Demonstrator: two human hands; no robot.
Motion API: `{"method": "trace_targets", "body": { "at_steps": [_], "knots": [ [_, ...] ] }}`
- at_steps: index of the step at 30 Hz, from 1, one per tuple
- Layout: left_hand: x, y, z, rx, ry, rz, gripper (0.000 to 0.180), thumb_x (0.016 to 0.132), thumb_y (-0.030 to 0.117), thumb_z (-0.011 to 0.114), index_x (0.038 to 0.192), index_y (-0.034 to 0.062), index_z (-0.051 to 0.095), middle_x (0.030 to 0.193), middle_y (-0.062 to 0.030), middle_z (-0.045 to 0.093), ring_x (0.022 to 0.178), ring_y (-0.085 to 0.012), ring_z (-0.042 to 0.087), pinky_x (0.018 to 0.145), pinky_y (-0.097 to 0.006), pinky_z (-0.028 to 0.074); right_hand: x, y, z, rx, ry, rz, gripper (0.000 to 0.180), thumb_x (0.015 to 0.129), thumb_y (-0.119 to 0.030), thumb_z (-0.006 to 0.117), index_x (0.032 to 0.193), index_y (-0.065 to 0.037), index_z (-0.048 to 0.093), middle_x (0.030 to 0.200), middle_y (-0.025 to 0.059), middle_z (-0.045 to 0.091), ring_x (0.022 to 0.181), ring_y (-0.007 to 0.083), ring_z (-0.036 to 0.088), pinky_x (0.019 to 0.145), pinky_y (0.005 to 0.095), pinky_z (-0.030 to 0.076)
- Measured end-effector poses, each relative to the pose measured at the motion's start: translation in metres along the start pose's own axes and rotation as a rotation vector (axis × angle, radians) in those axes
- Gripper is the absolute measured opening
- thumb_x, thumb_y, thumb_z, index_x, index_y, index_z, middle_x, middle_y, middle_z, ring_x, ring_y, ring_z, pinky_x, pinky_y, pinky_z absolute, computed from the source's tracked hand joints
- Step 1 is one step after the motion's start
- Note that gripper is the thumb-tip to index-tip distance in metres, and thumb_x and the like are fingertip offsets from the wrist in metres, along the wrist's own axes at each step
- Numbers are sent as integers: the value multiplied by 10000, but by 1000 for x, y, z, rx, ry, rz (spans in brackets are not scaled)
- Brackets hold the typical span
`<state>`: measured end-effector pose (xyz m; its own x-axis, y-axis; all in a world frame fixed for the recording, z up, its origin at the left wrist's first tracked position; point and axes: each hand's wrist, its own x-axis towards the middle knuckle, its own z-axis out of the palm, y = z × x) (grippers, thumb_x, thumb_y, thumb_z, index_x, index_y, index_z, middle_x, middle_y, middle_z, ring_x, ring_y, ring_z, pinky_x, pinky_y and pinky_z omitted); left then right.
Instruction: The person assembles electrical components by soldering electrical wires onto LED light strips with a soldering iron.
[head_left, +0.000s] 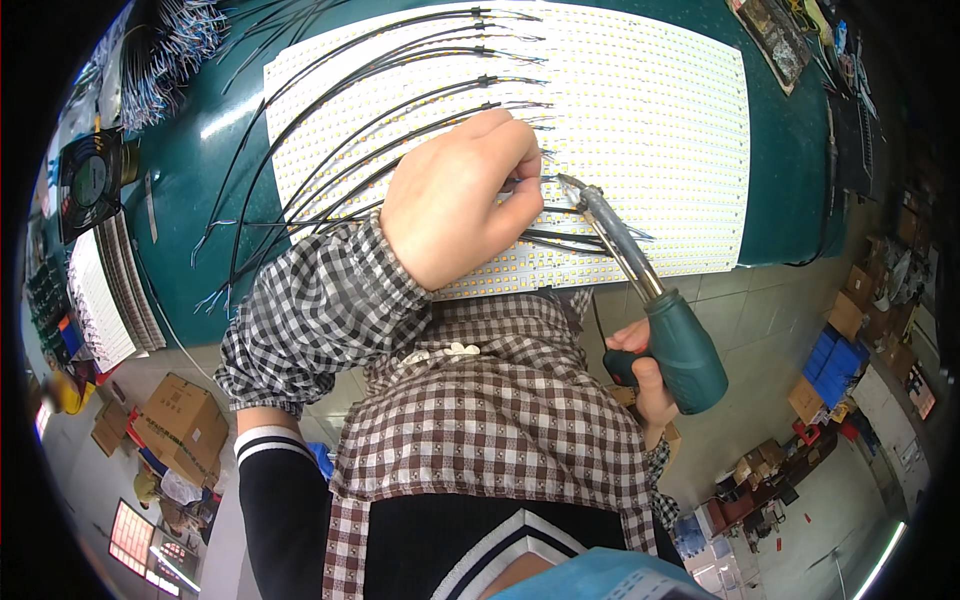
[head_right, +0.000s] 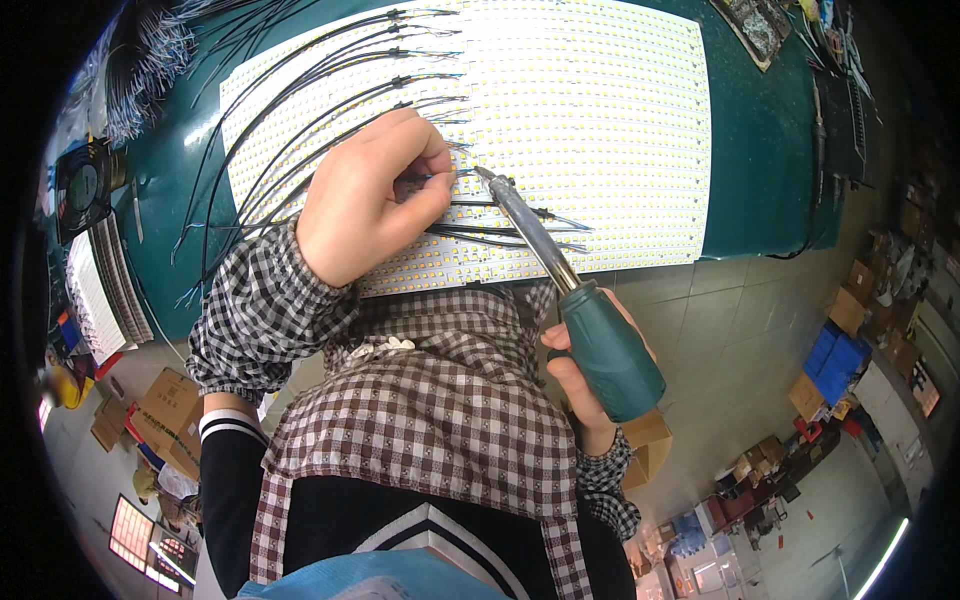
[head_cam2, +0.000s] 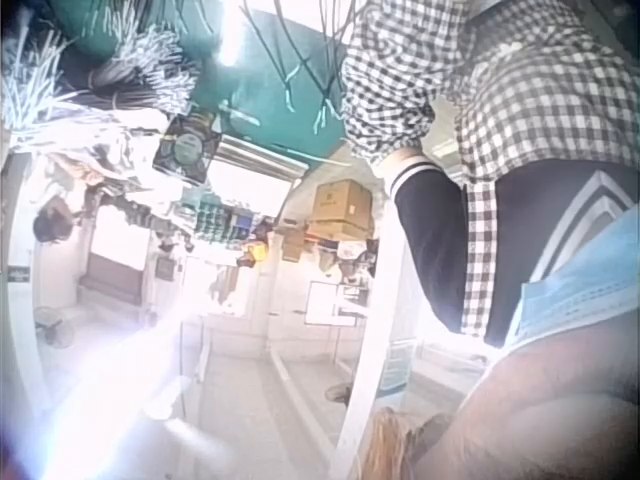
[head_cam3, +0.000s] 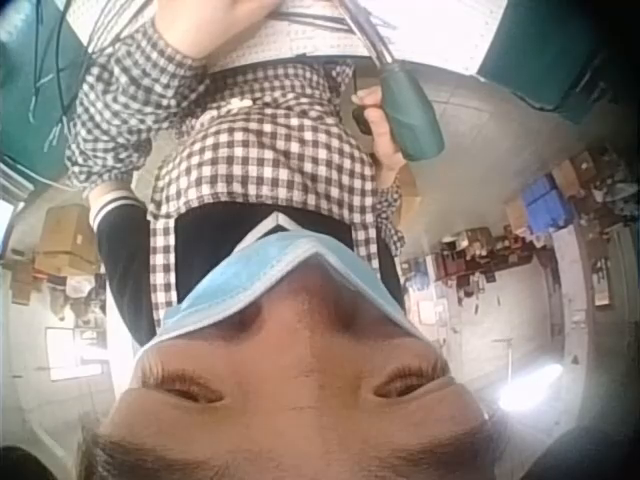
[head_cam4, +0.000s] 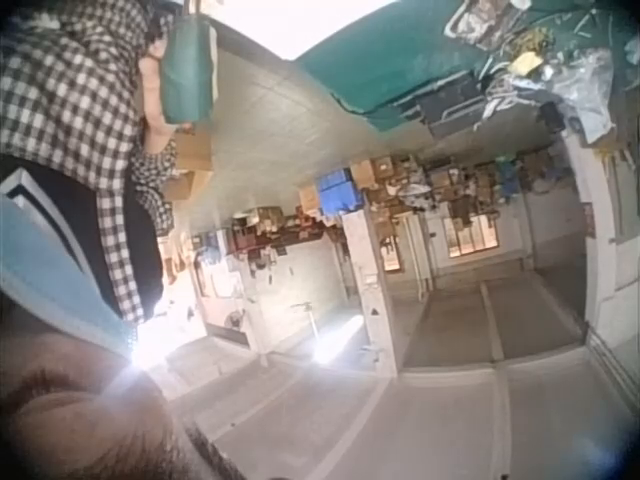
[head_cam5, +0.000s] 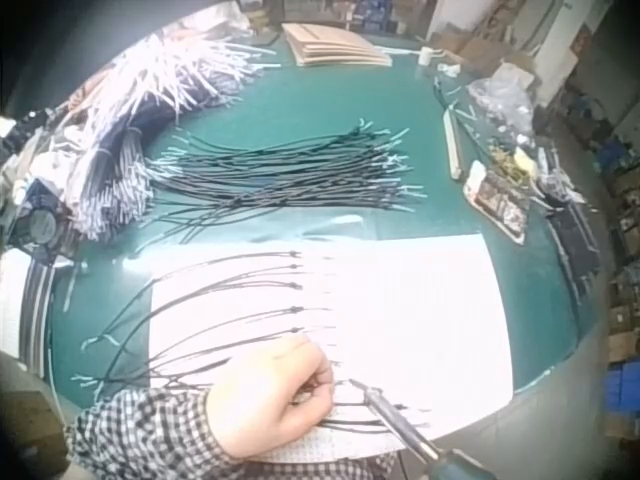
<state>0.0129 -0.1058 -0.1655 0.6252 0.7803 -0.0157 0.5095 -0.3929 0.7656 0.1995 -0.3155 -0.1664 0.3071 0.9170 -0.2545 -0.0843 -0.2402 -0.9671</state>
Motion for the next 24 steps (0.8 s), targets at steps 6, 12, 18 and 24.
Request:
{"method": "trace_targets", "body": {
  "at_steps": [6, 12, 18, 24],
  "knots": [
    [2, 1, -1, 7, -2, 3, 96, 787, 61, 639, 839, 24, 568, 789, -94, 557, 661, -222, 594, 583, -309, 477, -2, -1, -1, -24, 1, 16, 369, 895, -299, 659, 973, 51, 571, 915, 149, 586, 870, 240, 608, 779, 369, 554],
    [0, 0, 0, 13, 3, 1, 97, 787, 65, 641, 838, 24, 568, 792, -94, 559, 664, -222, 597, 584, -309, 479, 1, 3, 3, 21, 29, -26, 441, 879, -363, 679, 948, 60, 578, 889, 166, 591, 835, 246, 616, 744, 372, 567],
    [1, 0, -1, 9, -2, -2, 94, 792, 68, 641, 836, 25, 570, 792, -93, 560, 663, -219, 596, 587, -308, 481, 2, 1, 5, 31, 90, -48, 500, 881, -397, 669, 958, 89, 577, 880, 185, 592, 806, 254, 621, 695, 367, 579],
    [1, 0, 0, 7, 5, -13, 81, 785, 89, 628, 817, 41, 571, 791, -93, 576, 701, -261, 601, 609, -354, 482, 3, 1, 4, 33, 91, -76, 491, 892, -381, 654, 951, 99, 573, 877, 187, 591, 786, 256, 618, 694, 358, 580]
  ]
}}
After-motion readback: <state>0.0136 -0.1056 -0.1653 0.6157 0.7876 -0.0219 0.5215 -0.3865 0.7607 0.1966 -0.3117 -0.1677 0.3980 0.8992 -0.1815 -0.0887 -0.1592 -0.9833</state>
